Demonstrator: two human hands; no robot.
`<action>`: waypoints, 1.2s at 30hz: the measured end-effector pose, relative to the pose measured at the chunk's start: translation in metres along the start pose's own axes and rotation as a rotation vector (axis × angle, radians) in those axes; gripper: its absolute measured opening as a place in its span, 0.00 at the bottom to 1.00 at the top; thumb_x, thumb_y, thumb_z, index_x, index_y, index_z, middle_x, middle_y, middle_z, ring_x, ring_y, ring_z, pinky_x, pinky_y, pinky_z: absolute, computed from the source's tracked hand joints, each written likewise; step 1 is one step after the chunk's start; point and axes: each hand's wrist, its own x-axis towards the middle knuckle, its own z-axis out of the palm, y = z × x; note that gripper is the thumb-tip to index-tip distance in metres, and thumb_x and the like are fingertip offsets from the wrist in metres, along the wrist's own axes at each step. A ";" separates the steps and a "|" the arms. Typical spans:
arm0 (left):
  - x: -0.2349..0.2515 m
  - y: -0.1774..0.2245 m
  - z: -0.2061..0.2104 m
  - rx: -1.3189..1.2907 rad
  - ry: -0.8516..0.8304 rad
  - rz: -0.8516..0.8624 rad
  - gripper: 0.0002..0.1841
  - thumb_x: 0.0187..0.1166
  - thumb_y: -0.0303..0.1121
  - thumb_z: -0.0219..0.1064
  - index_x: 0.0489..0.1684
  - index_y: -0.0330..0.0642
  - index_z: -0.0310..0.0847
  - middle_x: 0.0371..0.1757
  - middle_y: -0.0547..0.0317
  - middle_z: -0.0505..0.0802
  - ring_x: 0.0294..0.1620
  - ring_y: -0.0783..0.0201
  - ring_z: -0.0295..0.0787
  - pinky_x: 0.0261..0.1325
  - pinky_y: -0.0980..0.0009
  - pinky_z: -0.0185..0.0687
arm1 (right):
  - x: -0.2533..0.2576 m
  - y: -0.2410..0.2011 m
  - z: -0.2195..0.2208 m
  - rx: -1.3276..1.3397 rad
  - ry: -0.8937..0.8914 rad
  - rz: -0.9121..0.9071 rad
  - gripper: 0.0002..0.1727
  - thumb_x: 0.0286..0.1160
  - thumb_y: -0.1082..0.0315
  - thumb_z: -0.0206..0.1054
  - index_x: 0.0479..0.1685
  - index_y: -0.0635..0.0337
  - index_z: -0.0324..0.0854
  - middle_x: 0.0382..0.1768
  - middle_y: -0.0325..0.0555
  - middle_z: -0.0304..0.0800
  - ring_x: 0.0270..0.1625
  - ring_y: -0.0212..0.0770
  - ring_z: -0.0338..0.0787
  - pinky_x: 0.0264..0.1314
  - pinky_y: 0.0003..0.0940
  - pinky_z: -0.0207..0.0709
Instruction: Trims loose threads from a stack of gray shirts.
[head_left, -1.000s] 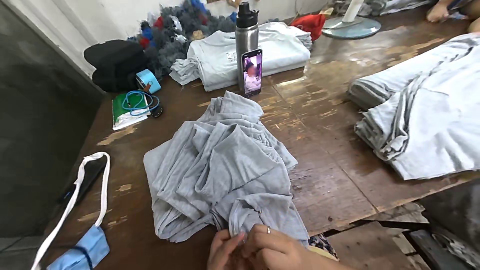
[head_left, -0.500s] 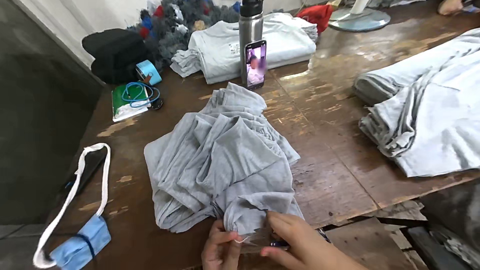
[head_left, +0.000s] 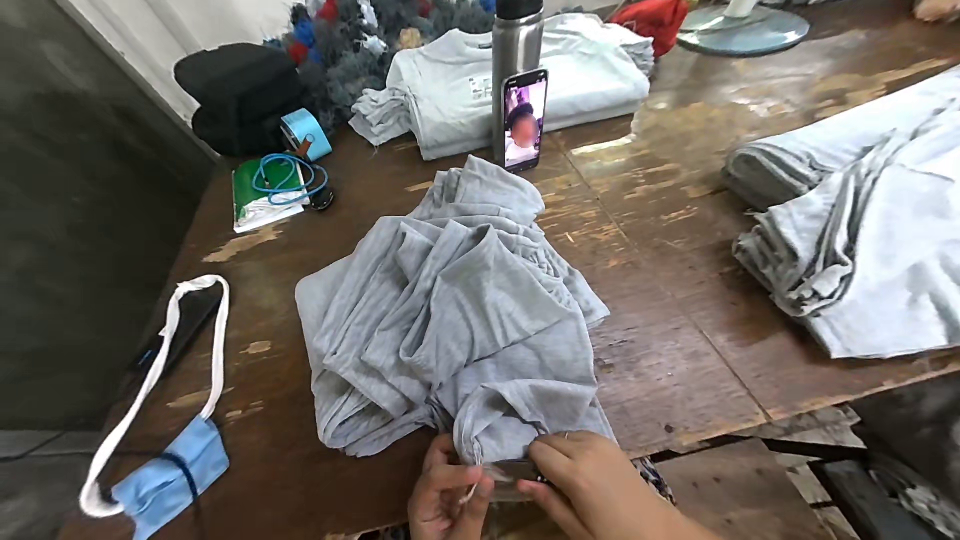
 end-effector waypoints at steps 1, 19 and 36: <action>0.000 0.000 -0.001 0.000 -0.009 0.000 0.13 0.80 0.36 0.72 0.57 0.68 0.91 0.65 0.77 0.89 0.65 0.78 0.84 0.65 0.79 0.82 | 0.001 0.000 -0.001 0.002 -0.004 0.004 0.26 0.91 0.45 0.47 0.29 0.52 0.79 0.19 0.38 0.80 0.19 0.37 0.81 0.18 0.33 0.71; -0.001 0.002 -0.002 -0.007 -0.039 -0.001 0.13 0.80 0.33 0.72 0.55 0.65 0.92 0.67 0.76 0.87 0.66 0.78 0.82 0.65 0.81 0.81 | 0.011 -0.010 0.000 0.017 -0.040 0.052 0.28 0.88 0.42 0.48 0.27 0.53 0.78 0.15 0.38 0.75 0.16 0.38 0.78 0.14 0.34 0.68; -0.004 0.001 0.003 0.057 0.107 -0.032 0.21 0.75 0.25 0.74 0.59 0.68 0.91 0.54 0.81 0.92 0.50 0.82 0.89 0.54 0.83 0.88 | 0.011 -0.007 -0.003 0.130 -0.025 0.103 0.27 0.88 0.44 0.50 0.27 0.55 0.77 0.16 0.40 0.74 0.17 0.38 0.77 0.16 0.34 0.68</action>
